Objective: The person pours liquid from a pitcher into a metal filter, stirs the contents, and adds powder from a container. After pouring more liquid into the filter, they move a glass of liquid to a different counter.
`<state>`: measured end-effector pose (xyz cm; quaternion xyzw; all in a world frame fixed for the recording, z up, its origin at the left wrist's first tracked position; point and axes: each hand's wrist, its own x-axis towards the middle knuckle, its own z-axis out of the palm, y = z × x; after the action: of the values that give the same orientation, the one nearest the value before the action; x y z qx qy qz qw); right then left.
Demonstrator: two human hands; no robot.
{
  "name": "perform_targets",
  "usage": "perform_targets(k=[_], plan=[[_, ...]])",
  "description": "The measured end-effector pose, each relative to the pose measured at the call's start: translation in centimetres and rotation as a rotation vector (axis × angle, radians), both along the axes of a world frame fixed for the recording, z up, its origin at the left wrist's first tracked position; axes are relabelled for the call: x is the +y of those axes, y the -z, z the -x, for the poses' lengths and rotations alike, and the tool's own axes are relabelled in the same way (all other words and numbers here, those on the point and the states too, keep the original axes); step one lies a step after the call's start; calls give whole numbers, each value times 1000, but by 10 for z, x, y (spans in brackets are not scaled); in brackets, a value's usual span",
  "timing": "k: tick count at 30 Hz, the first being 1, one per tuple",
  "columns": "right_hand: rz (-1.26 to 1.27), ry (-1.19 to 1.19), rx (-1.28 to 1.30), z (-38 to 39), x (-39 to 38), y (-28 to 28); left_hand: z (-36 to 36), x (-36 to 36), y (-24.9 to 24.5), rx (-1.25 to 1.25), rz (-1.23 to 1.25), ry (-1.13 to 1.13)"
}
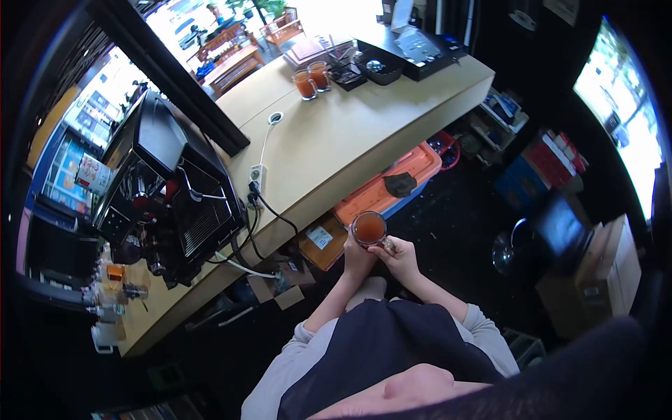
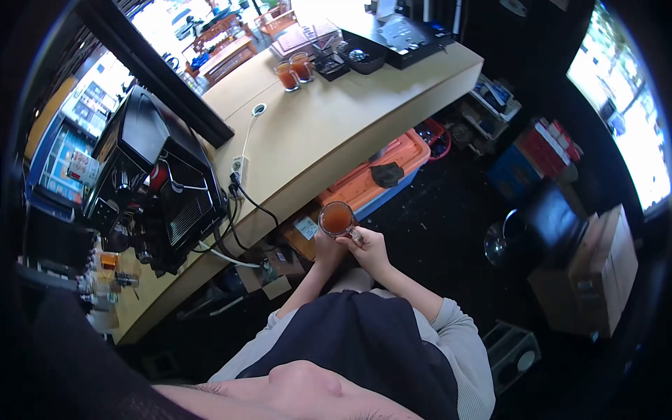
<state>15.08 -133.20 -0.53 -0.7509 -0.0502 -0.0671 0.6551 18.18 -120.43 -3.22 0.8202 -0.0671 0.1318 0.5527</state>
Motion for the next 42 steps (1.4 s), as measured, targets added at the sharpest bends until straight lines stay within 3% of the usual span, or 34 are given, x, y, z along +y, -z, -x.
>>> perform_targets(k=[13, 18, 23, 26, 31, 33, 37, 39, 40, 42], plan=[[15, -146, -62, -163, 32, -2, -148, 35, -1, -85, 36, -109], [-104, -183, -48, -237, 65, -12, -220, 67, -11, -72, 12, -155], [32, -163, -73, -303, 90, 3, -282, 94, -14, -74, 40, -131], [-114, -147, -107, -329, 107, 3, -311, 101, -9, 18, -4, -205], [-101, -168, -88, -375, 118, 24, -350, 110, -2, 25, 32, -212], [-109, -161, -129, -388, 120, 25, -364, 112, -1, 162, -75, -280], [-118, -188, -116, -418, 127, 36, -393, 121, 19, 73, -59, -281], [-168, -185, -135, -429, 133, 40, -414, 128, 42, 135, 171, -278], [-171, -190, -136, -436, 136, 45, -419, 131, 45, 134, 169, -283], [-129, -199, -121, -450, 139, 53, -431, 137, 52, 163, -18, -319]])
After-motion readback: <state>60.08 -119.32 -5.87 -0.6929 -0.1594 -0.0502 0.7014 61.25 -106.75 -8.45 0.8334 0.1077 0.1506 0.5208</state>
